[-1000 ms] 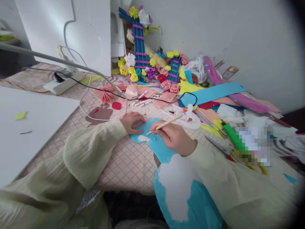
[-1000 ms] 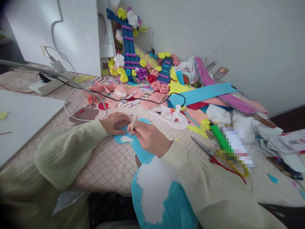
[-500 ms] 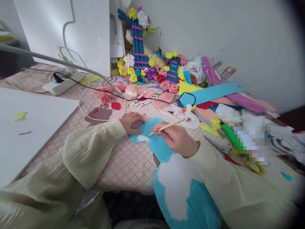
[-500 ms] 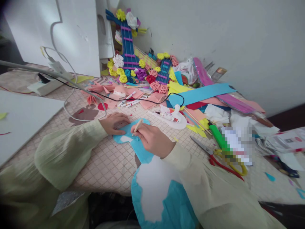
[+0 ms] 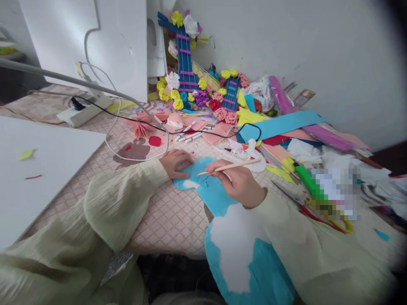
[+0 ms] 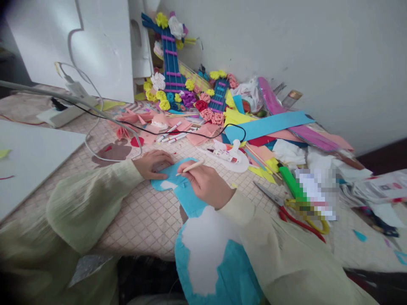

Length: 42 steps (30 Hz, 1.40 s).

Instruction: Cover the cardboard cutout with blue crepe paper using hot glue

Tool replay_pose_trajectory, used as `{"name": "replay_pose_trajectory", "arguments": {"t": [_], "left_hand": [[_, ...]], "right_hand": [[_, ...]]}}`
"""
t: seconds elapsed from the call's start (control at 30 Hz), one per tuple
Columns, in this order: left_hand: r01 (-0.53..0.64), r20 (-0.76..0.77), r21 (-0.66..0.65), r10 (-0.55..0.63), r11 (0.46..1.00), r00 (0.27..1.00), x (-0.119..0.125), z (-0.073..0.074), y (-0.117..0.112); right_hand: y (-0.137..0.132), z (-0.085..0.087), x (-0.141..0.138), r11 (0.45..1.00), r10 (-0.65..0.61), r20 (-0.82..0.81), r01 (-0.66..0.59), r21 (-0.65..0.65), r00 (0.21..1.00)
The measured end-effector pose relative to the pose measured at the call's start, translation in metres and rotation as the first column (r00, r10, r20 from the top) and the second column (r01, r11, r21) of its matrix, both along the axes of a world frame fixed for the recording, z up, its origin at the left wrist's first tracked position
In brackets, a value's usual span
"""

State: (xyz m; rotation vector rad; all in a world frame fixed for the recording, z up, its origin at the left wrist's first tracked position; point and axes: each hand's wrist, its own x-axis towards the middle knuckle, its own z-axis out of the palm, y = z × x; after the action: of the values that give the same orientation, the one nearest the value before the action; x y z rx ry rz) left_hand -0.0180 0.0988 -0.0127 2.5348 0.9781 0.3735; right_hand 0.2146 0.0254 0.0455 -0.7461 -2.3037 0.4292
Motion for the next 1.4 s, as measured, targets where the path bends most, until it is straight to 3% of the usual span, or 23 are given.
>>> {"name": "replay_pose_trajectory", "arguments": {"t": [0.3, 0.47, 0.6, 0.7, 0.8, 0.87, 0.97, 1.03, 1.1, 1.23, 1.3, 1.4], "left_hand": [[0.001, 0.017, 0.021, -0.001, 1.0, 1.0, 0.0, 0.001, -0.002], [0.0, 0.029, 0.02, 0.0, 1.0, 1.0, 0.0, 0.002, -0.003], [0.015, 0.037, 0.016, -0.016, 1.0, 0.999, -0.001, 0.0, -0.002], [0.037, 0.059, 0.017, -0.038, 0.999, 0.998, -0.003, -0.001, 0.0], [0.033, 0.065, 0.004, -0.033, 0.999, 0.997, -0.004, -0.001, 0.002], [0.028, 0.058, 0.0, -0.028, 1.0, 0.998, -0.003, -0.001, 0.002], [0.045, 0.054, 0.009, -0.045, 0.999, 0.998, -0.002, -0.001, 0.002], [0.026, 0.092, 0.04, -0.03, 0.999, 0.995, -0.002, -0.004, 0.003], [0.028, 0.11, 0.043, -0.033, 0.999, 0.993, -0.005, -0.008, 0.007], [0.062, 0.086, 0.007, -0.062, 0.998, 0.994, -0.012, -0.011, 0.018], [0.017, 0.086, 0.031, -0.019, 0.999, 0.996, -0.014, -0.007, 0.018], [-0.044, 0.1, 0.121, 0.032, 0.992, 0.995, -0.007, 0.006, 0.005]], "right_hand": [[-0.003, 0.007, 0.01, 0.999, -0.052, -0.03, 0.052, 0.006, 0.998], [-0.007, 0.007, 0.019, 0.998, -0.068, 0.045, 0.067, 0.012, 0.997], [-0.015, 0.016, 0.033, 0.978, -0.2, 0.065, 0.195, 0.069, 0.978], [-0.023, 0.027, 0.054, 0.932, -0.346, 0.091, 0.33, 0.151, 0.934], [-0.031, 0.029, 0.089, 0.875, -0.476, 0.146, 0.449, 0.182, 0.867], [-0.037, 0.023, 0.12, 0.807, -0.588, 0.186, 0.556, 0.198, 0.788], [-0.048, 0.006, 0.165, 0.669, -0.724, 0.357, 0.728, 0.151, 0.591], [-0.056, -0.006, 0.187, 0.567, -0.718, 0.547, 0.818, 0.101, 0.43], [-0.061, -0.015, 0.199, 0.511, -0.693, 0.634, 0.854, 0.096, 0.343], [-0.055, -0.018, 0.201, 0.46, -0.711, 0.659, 0.871, 0.171, 0.246], [-0.044, -0.012, 0.198, 0.446, -0.731, 0.65, 0.867, 0.224, 0.208], [-0.017, 0.001, 0.19, 0.504, -0.729, 0.644, 0.818, 0.276, 0.232]]}}
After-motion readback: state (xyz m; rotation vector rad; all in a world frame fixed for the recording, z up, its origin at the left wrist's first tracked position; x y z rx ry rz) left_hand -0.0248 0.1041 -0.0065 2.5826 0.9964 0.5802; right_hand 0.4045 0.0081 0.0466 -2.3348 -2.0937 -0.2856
